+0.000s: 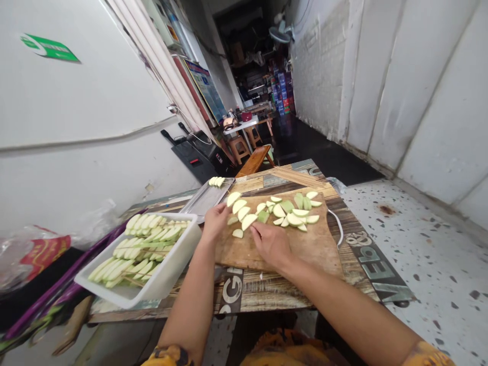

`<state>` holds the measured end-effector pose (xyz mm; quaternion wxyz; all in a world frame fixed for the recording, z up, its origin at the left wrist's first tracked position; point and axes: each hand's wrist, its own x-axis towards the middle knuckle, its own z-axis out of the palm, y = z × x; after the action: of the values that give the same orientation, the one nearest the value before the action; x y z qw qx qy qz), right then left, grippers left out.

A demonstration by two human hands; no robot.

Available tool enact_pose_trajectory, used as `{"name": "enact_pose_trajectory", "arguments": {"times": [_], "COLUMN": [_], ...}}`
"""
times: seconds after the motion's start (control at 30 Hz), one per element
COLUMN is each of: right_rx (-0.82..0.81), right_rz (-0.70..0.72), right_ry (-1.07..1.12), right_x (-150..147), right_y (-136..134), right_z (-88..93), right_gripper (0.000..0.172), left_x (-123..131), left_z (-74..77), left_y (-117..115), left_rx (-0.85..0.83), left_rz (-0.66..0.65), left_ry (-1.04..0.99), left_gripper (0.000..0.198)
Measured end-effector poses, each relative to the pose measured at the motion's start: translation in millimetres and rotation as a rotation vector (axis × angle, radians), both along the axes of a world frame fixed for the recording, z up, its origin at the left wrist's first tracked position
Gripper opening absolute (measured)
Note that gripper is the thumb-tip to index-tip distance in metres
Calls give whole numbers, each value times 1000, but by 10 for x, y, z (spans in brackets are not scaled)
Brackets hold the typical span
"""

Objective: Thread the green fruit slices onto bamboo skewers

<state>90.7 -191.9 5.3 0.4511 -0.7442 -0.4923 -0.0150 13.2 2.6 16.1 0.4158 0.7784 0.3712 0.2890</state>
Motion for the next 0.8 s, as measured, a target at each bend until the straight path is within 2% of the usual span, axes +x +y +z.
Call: {"name": "enact_pose_trajectory", "arguments": {"times": [0.07,0.17,0.3,0.57,0.8], "right_rx": [15,72,160,212,40], "right_rz": [-22,-63,-97,-116,-18], "right_ry": [19,74,152,199,110], "right_x": [30,95,165,198,57], "right_y": [0,16,41,40,22], "right_z": [13,21,20,66,81], "right_gripper": [27,27,27,27,25], "left_x": [-20,-25,-12,8,25], "left_z": [-5,-29,-62,-61,-67], "left_y": [-3,1,16,-16,-30], "left_rx": [241,332,341,296,345], "left_rz": [-20,-105,-177,-210,-237], "left_ry": [227,370,367,378,389], "left_gripper": [33,31,26,27,28]}}
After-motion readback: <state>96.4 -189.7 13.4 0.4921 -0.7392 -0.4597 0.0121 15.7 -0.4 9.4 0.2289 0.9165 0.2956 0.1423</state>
